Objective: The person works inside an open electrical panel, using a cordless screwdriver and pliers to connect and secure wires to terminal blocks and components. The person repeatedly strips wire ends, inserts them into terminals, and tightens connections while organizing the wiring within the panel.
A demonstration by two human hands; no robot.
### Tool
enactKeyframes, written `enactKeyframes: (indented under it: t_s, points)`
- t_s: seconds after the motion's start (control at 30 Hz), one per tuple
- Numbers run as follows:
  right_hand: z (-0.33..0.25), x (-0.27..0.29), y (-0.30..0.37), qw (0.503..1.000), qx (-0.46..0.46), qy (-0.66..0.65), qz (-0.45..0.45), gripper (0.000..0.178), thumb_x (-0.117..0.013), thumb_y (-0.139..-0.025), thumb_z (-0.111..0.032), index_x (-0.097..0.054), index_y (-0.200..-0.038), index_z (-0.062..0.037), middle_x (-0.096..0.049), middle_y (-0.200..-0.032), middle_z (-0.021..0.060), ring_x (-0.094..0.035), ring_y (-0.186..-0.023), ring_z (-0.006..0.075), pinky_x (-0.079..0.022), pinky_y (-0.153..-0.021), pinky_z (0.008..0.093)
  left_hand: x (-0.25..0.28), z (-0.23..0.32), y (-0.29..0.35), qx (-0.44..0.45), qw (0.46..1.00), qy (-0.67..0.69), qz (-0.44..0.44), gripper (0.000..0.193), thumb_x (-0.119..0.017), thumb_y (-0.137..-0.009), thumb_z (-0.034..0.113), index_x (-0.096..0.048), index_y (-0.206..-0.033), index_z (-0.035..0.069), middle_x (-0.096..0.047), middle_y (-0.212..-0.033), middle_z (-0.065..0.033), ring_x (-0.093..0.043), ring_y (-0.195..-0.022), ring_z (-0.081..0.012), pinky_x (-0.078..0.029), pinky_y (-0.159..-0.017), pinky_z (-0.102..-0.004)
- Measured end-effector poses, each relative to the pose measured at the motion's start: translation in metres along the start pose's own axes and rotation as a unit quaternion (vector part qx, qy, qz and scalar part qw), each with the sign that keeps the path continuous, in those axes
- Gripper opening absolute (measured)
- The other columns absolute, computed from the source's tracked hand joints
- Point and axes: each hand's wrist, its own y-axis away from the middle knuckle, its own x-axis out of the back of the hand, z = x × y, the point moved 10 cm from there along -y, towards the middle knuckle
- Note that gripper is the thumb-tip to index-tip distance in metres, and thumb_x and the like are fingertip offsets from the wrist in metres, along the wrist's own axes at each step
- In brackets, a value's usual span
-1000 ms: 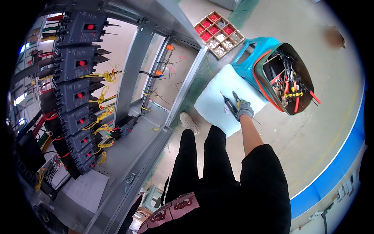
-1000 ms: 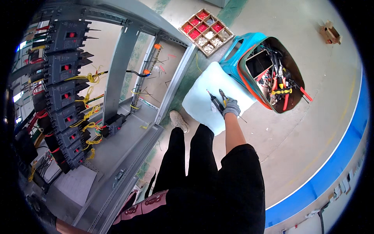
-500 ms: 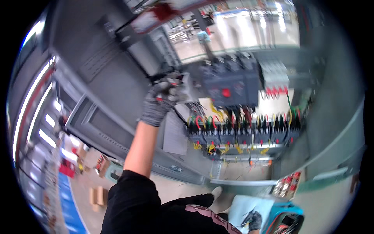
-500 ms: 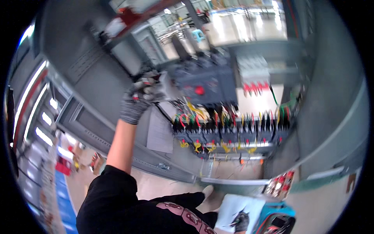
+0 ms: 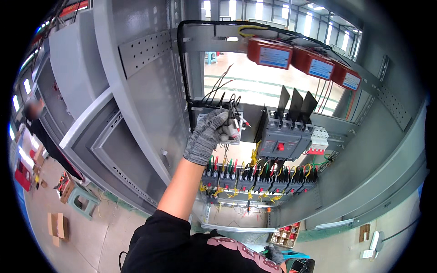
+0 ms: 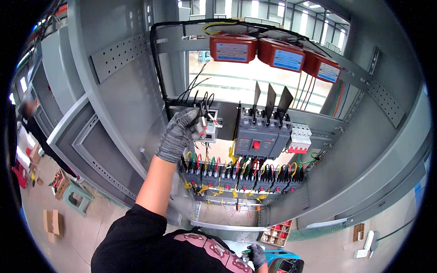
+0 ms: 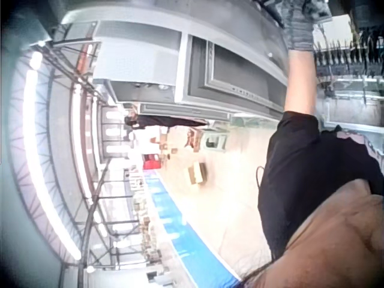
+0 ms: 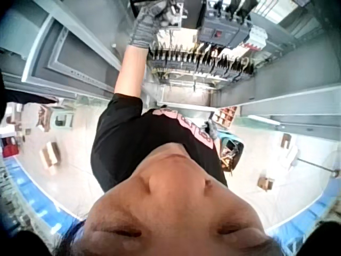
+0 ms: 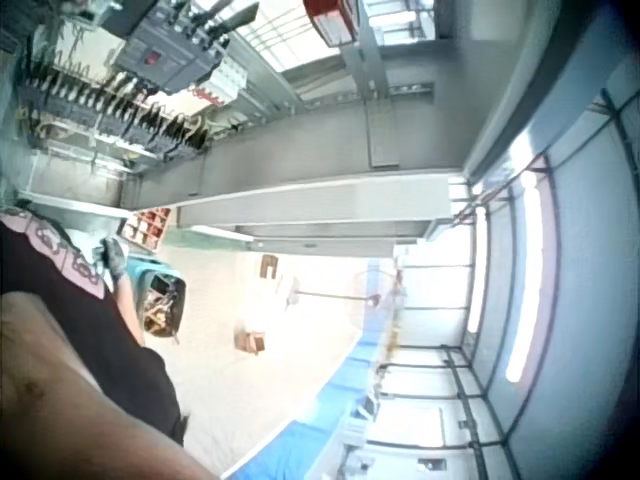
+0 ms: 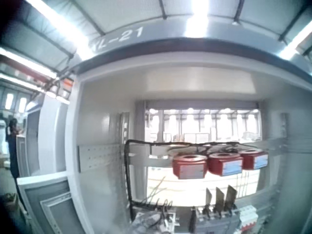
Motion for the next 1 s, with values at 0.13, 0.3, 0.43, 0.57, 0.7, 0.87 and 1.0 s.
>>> enactKeyframes:
  t_s: [0.13, 0.3, 0.43, 0.57, 0.7, 0.87, 1.0]
  points:
    - [-0.015, -0.007, -0.004, 0.996, -0.081, 0.04, 0.025, 0.036, -0.046, -0.098, -0.038, -0.054, -0.101, -0.0034, -0.068, -0.076, 0.0161, -0.061, -0.05, 0.02, -0.047, -0.043, 0.0288, -0.022, -0.014, 0.006, 0.085, 0.986, 0.139, -0.027, 0.042, -0.06, -0.089, 0.044, -0.063, -0.1, 0.004, -0.068, -0.084, -0.0137, -0.068, -0.072, -0.0263, -0.057, -0.054, -0.0335]
    - [-0.042, -0.03, -0.019, 0.992, -0.022, 0.115, 0.054, 0.032, -0.046, -0.097, -0.032, -0.059, -0.094, -0.0029, -0.065, -0.066, 0.0121, -0.061, -0.048, 0.0179, -0.044, -0.04, 0.0256, -0.02, -0.018, -0.004, 0.092, 0.988, 0.12, -0.042, 0.032, -0.069, -0.085, 0.033, -0.063, -0.098, 0.005, -0.066, -0.082, -0.0092, -0.066, -0.068, -0.022, -0.054, -0.052, -0.0307]
    - [-0.041, -0.032, -0.02, 0.992, -0.014, 0.106, 0.06, 0.032, -0.045, -0.096, -0.032, -0.058, -0.095, -0.0026, -0.064, -0.065, 0.0118, -0.061, -0.048, 0.0176, -0.044, -0.039, 0.0259, -0.018, -0.006, -0.003, 0.054, 0.997, 0.049, -0.019, 0.019, -0.071, -0.083, 0.016, -0.063, -0.097, 0.005, -0.065, -0.082, -0.0066, -0.065, -0.065, -0.0162, -0.054, -0.053, -0.028]
    - [-0.047, -0.042, -0.016, 0.993, -0.031, 0.113, 0.03, 0.032, -0.045, -0.096, -0.032, -0.056, -0.097, -0.0022, -0.067, -0.07, 0.0133, -0.06, -0.048, 0.0164, -0.046, -0.042, 0.0263, -0.01, -0.011, -0.007, 0.055, 0.998, -0.007, -0.043, 0.015, -0.068, -0.085, 0.015, -0.064, -0.094, 0.003, -0.065, -0.076, -0.0076, -0.065, -0.063, -0.0184, -0.055, -0.056, -0.0302]
    - [-0.033, -0.035, -0.014, 0.992, -0.041, 0.115, 0.032, 0.033, -0.048, -0.096, -0.035, -0.057, -0.097, -0.0036, -0.067, -0.069, 0.0111, -0.058, -0.048, 0.015, -0.045, -0.043, 0.0257, -0.026, -0.009, 0.003, 0.075, 0.997, -0.009, -0.009, 0.015, -0.066, -0.087, 0.017, -0.065, -0.091, 0.003, -0.066, -0.074, -0.0105, -0.067, -0.067, -0.022, -0.057, -0.061, -0.0357]
    - [-0.054, -0.04, -0.007, 0.988, -0.019, 0.152, -0.008, 0.03, -0.055, -0.094, -0.035, -0.062, -0.094, -0.0064, -0.059, -0.061, 0.0036, -0.049, -0.046, 0.01, -0.039, -0.042, 0.0239, 0.001, 0.008, 0.009, -0.003, 0.996, -0.086, 0.031, 0.016, -0.069, -0.084, 0.013, -0.064, -0.095, 0.003, -0.067, -0.081, -0.0088, -0.068, -0.072, -0.0194, -0.059, -0.062, -0.0322]
    - [-0.086, -0.038, -0.002, 0.986, 0.014, 0.163, 0.005, 0.025, -0.059, -0.093, -0.032, -0.062, -0.094, -0.007, -0.06, -0.065, 0.0025, -0.05, -0.05, 0.0088, -0.04, -0.045, 0.0229, 0.004, 0.0, 0.011, 0.032, 0.991, -0.13, -0.023, 0.022, -0.07, -0.082, 0.01, -0.063, -0.101, 0.0, -0.064, -0.08, -0.0041, -0.062, -0.062, -0.0119, -0.052, -0.055, -0.0222]
